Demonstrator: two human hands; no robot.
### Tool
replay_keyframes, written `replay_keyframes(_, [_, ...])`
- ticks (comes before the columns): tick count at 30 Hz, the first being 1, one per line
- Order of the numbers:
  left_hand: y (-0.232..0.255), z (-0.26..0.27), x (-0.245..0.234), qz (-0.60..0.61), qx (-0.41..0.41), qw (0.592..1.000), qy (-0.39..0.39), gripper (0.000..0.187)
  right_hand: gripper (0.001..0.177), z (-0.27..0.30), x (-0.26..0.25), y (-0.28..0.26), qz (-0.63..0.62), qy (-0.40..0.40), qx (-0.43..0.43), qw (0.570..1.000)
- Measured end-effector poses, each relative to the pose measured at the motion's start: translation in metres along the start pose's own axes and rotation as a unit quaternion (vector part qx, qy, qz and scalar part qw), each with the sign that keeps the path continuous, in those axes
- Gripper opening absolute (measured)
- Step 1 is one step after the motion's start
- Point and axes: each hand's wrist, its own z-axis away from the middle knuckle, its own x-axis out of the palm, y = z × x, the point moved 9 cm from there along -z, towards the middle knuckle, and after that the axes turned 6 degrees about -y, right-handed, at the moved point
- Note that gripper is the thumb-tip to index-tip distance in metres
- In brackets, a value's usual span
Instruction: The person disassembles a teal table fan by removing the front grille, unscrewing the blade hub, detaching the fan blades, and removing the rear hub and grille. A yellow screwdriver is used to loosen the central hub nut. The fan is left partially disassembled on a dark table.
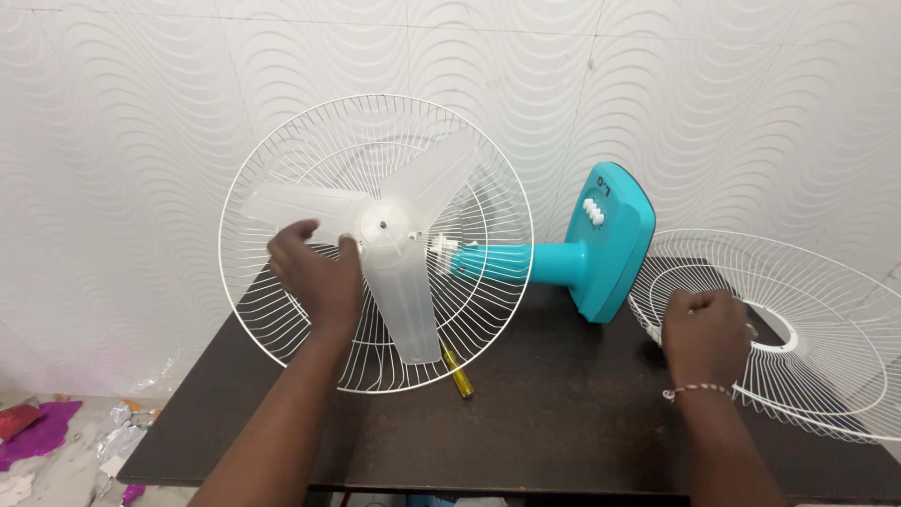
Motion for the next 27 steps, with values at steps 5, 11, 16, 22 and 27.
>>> replay_keyframes(5, [-0.056, 0.003, 0.024, 0.293, -0.198, 0.935, 0.0, 0.061, 0.02, 0.038, -0.02, -0.029, -0.169, 0.164, -0.109, 0.966])
replay_keyframes(11, [-0.059, 0.019, 0.052, 0.399, -0.369, 0.834, -0.098, 0.062, 0.011, 0.094, -0.017, -0.117, -0.289, 0.085, -0.269, 0.915])
replay_keyframes(16, [-0.03, 0.021, 0.072, 0.478, -0.37, 0.771, -0.199, 0.062, 0.013, 0.105, 0.013, -0.201, -0.288, -0.042, -0.277, 0.916])
replay_keyframes(22, [-0.015, 0.015, 0.083, 0.509, -0.376, 0.749, -0.196, 0.057, 0.034, 0.091, 0.057, -0.287, -0.366, -0.166, -0.249, 0.881])
replay_keyframes(27, [-0.015, 0.009, 0.082, 0.48, -0.376, 0.773, -0.175, 0.049, 0.074, 0.085, 0.109, -0.316, -0.375, -0.365, -0.068, 0.85])
